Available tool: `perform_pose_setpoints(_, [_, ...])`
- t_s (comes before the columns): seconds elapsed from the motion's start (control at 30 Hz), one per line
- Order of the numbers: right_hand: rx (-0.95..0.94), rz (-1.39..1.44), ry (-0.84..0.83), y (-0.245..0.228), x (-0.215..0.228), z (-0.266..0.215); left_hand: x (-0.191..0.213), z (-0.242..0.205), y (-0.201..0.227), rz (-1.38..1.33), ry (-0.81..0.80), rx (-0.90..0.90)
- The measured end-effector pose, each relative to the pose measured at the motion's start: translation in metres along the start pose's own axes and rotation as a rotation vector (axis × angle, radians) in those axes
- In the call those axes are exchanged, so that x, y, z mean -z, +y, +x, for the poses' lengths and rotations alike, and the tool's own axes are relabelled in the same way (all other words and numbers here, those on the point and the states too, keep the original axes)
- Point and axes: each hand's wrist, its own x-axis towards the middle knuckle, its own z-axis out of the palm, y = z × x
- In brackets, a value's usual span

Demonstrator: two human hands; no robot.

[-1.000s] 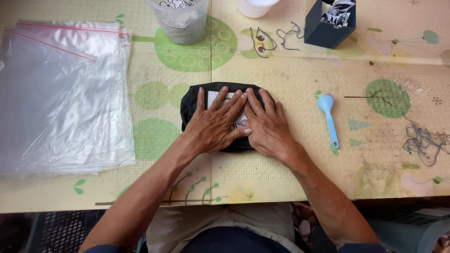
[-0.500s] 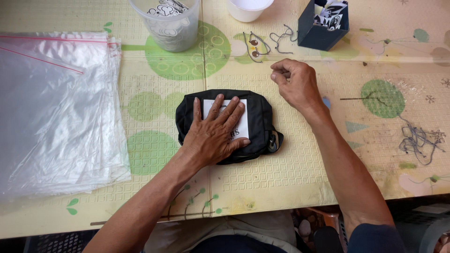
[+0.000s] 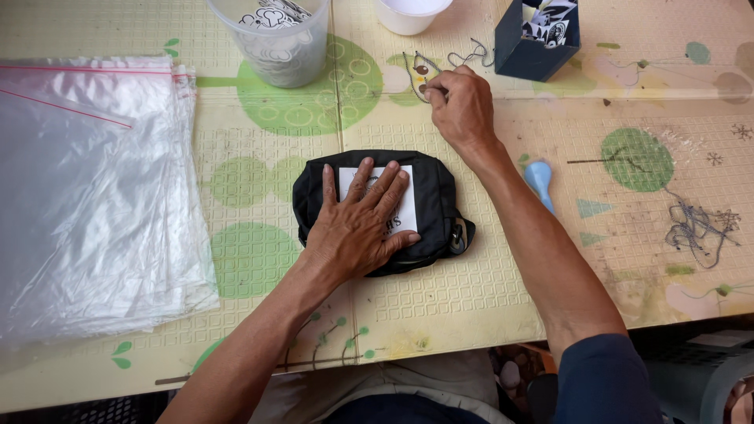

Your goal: The person adjusts the strap of a black drawstring bag, attaches a chain with a bear-shaped charm to the bag, and then places the bag into a clear plastic ziplock bag. The person seals the ziplock bag and sets it aside.

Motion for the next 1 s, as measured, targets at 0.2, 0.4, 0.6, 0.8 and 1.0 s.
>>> perform_pose_setpoints(0.2, [-0.091,-0.200,-0.034,0.009,-0.026,-0.001,0.003,0.002,0.001,-0.005,-0.013,0.002])
perform_pose_setpoints(0.4, [-0.010,-0.290,-0.070,-0.009,-0.025,0.002,0.030,0.008,0.005,-0.231,-0.175,0.063])
perform_pose_setpoints(0.6, [-0.059,-0.060,-0.167,0.026,-0.032,0.011,0.027,0.010,0.001,-0.306,0.019,0.059])
perform_pose_setpoints(0.8, [-0.464,0.892,-0.365,-0.063,0.068,-0.021,0.064,0.035,-0.034,-0.510,0.451,0.048])
perform_pose_setpoints(1.0, [-0.616,1.170,-0.408,-0.082,0.068,-0.047,0.053,0.068,-0.036,-0.953,0.314,0.124])
